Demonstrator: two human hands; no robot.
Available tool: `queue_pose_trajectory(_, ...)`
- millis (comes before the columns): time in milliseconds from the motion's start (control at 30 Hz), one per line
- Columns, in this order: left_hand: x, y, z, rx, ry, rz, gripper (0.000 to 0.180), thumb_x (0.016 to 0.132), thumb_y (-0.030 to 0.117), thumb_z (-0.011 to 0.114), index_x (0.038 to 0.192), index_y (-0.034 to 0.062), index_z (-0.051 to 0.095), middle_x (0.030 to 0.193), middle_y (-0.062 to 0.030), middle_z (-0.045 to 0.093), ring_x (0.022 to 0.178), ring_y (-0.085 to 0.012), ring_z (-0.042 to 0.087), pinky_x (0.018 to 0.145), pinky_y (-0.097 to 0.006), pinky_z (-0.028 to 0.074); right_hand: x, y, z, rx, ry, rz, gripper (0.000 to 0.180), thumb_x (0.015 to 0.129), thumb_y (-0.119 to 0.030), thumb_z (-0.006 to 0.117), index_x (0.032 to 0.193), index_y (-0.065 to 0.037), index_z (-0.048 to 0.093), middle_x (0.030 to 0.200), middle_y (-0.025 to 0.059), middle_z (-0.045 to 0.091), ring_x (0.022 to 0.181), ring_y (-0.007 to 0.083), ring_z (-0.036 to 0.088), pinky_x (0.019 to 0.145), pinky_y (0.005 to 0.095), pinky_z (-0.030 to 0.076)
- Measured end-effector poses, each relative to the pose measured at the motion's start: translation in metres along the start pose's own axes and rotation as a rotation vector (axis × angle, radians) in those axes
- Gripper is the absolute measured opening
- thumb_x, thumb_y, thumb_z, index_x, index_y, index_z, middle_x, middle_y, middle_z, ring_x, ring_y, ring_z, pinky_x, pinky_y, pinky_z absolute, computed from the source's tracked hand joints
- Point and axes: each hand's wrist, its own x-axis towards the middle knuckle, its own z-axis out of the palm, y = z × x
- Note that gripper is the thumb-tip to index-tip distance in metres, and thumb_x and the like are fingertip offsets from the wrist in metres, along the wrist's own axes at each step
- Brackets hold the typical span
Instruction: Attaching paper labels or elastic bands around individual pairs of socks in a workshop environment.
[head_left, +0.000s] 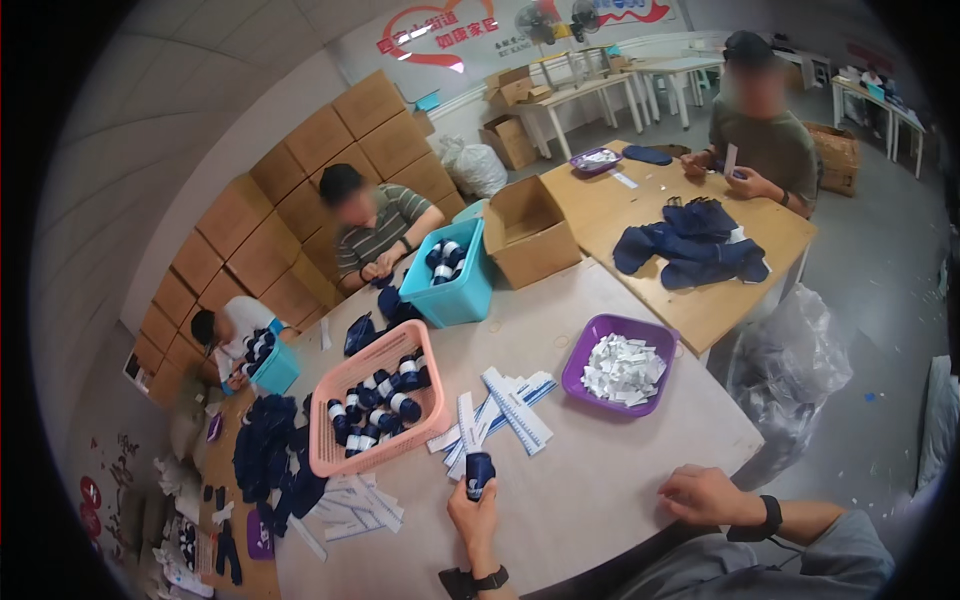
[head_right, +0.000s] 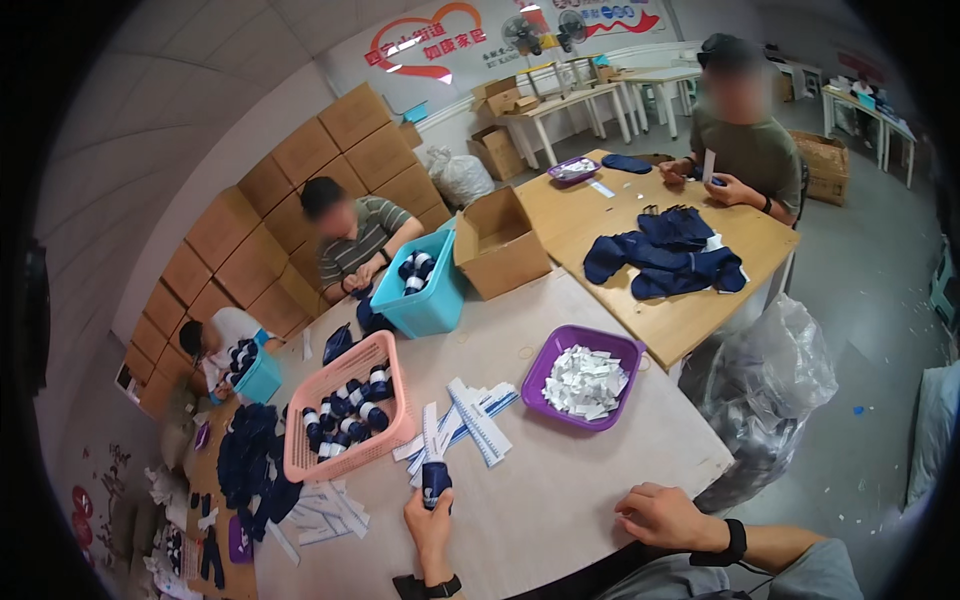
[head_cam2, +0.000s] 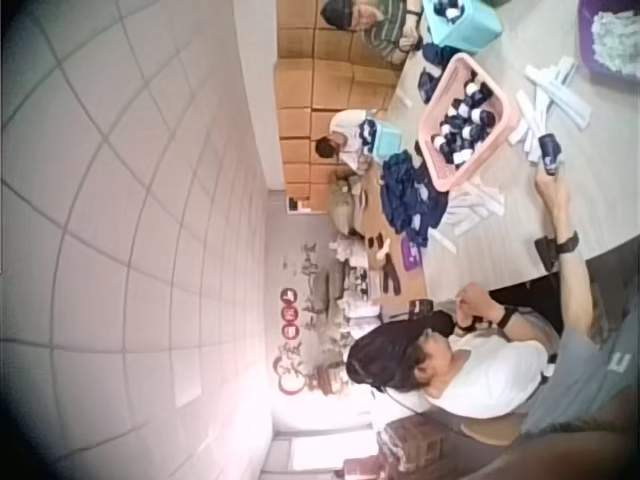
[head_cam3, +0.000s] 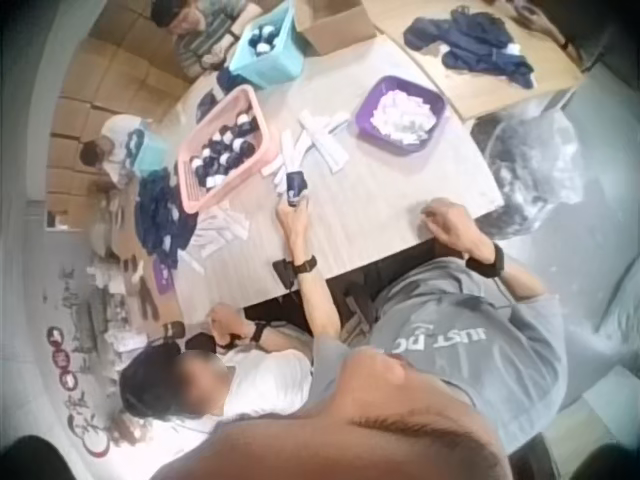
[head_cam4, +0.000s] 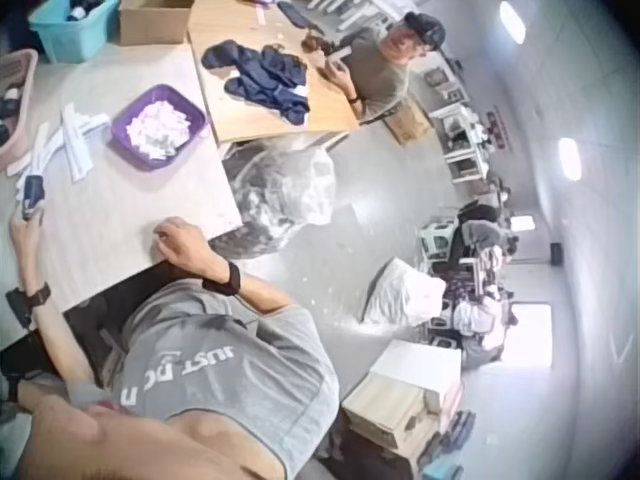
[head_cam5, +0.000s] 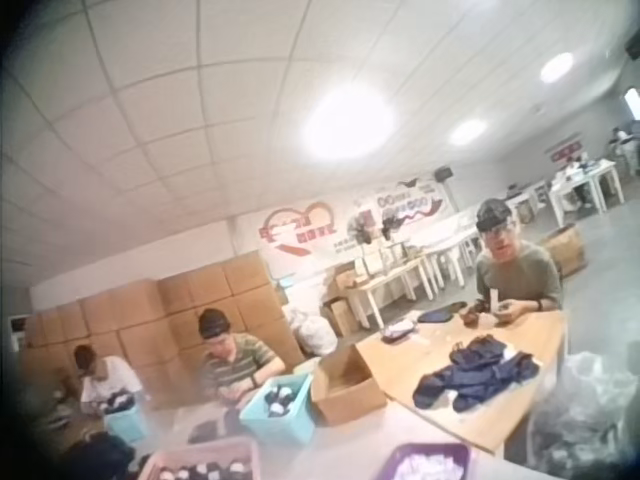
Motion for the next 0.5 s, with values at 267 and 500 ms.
queue_pose_trajectory(267,-0.032,0.001,-0.061,0.409,-0.469,-0.214,0.073,0.089,0.032,0.075,0.150,0.0087,0.044,0.134,-0.0213,0.062,0.120,-0.0304,0.064,0.100,-0.043,0.051,0.009,0.029,0.038,-0.105,0.335,-0.280,0.018,0.094,-0.026,0.067,0.090,-0.010,0.060,0.086,0.0135,0.058,0.079,0.0354,0.062,0.066,0.0468,0.051)
queue_pose_trajectory(500,-0.067,0.064,-0.021,0.653,-0.634,-0.092,0.063,0.084,0.058,0.075,0.131,0.0174,0.069,0.104,-0.0205,0.075,0.101,-0.0347,0.073,0.089,-0.047,0.054,-0.012,0.024,0.049,-0.159,0.512,-0.275,0.026,0.095,-0.026,0.066,0.082,-0.008,0.054,0.079,0.0136,0.056,0.073,0.0356,0.059,0.061,0.0479,0.049)
